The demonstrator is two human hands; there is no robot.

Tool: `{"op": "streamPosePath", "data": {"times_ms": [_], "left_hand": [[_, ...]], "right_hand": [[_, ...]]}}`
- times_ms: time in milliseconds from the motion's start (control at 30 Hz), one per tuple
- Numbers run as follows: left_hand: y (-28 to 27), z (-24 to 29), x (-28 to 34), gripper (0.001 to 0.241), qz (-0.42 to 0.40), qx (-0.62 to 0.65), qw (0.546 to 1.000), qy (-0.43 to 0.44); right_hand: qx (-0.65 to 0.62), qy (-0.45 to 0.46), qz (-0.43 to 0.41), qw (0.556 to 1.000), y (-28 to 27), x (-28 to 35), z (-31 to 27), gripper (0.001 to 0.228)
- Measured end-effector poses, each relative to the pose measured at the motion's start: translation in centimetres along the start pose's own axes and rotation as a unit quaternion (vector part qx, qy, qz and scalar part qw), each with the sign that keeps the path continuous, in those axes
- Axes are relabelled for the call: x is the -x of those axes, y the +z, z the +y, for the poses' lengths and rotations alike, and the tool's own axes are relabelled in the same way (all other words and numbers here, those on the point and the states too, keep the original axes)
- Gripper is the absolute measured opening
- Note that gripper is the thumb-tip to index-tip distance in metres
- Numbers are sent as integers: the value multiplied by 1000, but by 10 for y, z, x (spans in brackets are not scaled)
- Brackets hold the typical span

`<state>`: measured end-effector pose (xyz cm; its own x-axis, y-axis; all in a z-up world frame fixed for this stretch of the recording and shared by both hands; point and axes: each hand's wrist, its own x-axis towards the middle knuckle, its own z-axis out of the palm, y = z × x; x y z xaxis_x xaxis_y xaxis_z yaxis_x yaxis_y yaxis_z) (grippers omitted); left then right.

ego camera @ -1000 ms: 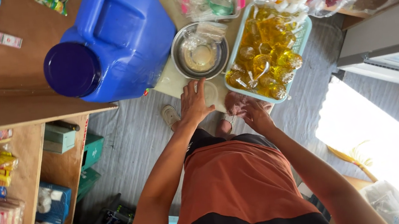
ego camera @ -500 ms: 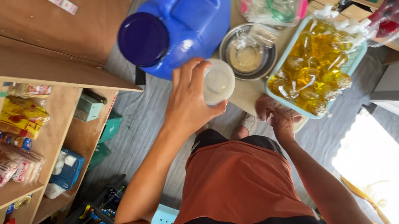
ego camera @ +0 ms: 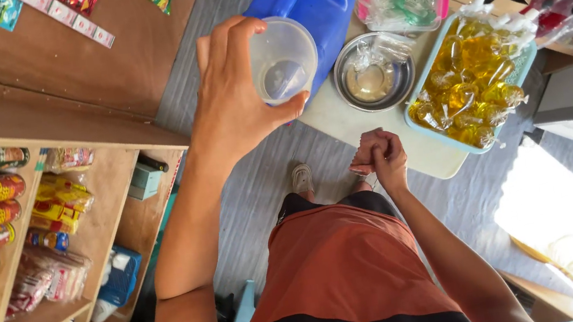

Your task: Organizing items and cleaning surfaces in a small grocery store.

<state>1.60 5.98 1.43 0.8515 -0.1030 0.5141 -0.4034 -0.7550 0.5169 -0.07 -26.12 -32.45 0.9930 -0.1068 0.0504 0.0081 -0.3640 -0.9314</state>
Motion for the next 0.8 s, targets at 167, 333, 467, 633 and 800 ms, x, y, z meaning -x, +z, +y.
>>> {"op": "streamPosePath", "data": {"times_ms": [167, 333, 467, 633, 800], "left_hand": [[1, -4, -8, 93, -24, 6, 999, 37], [65, 10, -19, 93, -53, 83, 991, 87], [166, -3, -27, 92, -154, 103, 980, 70], [264, -32, -15, 94, -203, 78, 974, 66], [243, -11, 7, 102, -197, 85, 975, 54]], "right_hand": [[4, 42, -1, 999, 16, 16, 3, 25], [3, 86, 24, 996, 18, 34, -15, 24], [25, 72, 50, 996, 10, 45, -23, 20], [34, 82, 79, 993, -11, 60, -28, 18], [100, 209, 58, 971, -35, 73, -28, 21]]}}
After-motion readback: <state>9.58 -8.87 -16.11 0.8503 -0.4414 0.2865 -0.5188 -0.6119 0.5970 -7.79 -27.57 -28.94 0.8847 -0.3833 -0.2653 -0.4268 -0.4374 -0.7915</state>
